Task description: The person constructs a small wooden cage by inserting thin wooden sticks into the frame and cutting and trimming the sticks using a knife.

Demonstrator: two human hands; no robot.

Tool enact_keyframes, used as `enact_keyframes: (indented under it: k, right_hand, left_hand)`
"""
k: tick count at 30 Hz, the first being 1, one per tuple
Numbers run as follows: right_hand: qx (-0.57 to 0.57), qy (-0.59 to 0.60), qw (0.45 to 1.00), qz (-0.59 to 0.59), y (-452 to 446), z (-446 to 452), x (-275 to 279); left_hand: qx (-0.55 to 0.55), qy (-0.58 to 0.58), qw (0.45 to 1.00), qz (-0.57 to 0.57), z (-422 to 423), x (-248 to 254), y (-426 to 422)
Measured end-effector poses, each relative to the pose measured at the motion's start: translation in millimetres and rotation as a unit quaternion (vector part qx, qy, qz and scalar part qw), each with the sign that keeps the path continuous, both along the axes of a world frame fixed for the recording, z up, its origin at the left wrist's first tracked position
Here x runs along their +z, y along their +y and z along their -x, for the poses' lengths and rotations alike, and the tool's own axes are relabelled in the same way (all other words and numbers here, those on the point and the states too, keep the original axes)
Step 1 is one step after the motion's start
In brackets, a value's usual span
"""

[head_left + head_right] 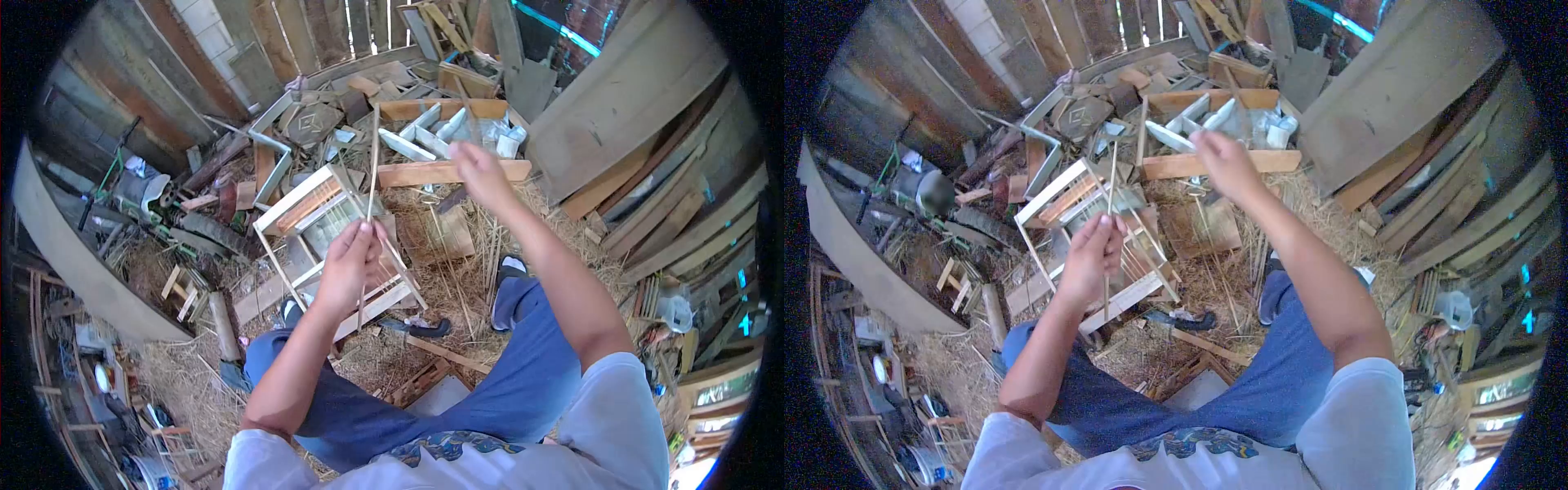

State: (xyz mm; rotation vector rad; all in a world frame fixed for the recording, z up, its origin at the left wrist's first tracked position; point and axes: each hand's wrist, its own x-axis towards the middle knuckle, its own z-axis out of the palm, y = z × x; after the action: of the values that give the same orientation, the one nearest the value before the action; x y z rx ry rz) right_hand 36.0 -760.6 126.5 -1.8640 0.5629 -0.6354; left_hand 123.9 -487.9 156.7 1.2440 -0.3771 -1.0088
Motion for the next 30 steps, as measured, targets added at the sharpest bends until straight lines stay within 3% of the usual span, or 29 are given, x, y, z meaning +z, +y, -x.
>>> enact_keyframes:
  k: [1, 5, 7, 9, 15, 17, 20, 24, 26, 28, 30]
  right_hand:
    - [0.049, -0.002, 0.996, 0.081, 20, -2, 1]
    - [0.162, 0.045, 0.98, 0.107, 58, -6, 10]
    - [0.239, 0.086, 0.939, 0.233, 71, -4, 22]
    - [0.239, 0.046, 0.933, 0.265, 75, -5, 16]
    - [0.195, 0.037, 0.922, 0.333, 78, -2, 20]
    - [0.184, 0.031, 0.921, 0.342, 80, 1, 20]
    - [0.176, 0.025, 0.916, 0.36, 77, 3, 23]
    - [0.159, 0.082, 0.904, 0.388, 63, 3, 35]
    - [-0.012, -0.004, 0.963, 0.268, 37, -15, 5]
    - [-0.11, 0.04, 0.971, 0.211, -31, -9, 1]
    - [-0.11, 0.124, 0.968, 0.189, -34, 8, 39]
  left_hand:
    - [0.004, 0.002, 1.0, 0.003, -4, 0, 0]
    - [0.013, -0.002, 1.0, -0.006, 1, -5, 4]
    - [0.002, -0.019, 1.0, -0.009, 5, -4, 4]
    - [0.012, -0.037, 0.999, -0.007, 8, -7, 2]
    - [0.038, -0.075, 0.996, -0.022, 13, -17, -5]
    - [0.061, -0.196, 0.979, -0.015, 15, -27, -5]
    - [0.07, -0.277, 0.958, -0.026, 24, -19, -7]
    - [0.056, -0.3, 0.951, -0.059, 27, -6, -3]
    - [0.027, -0.325, 0.943, -0.062, 35, -4, 5]
    - [0.0, -0.26, 0.965, -0.042, 64, 5, 10]
    - [-0.015, -0.164, 0.986, -0.031, 66, 8, 10]
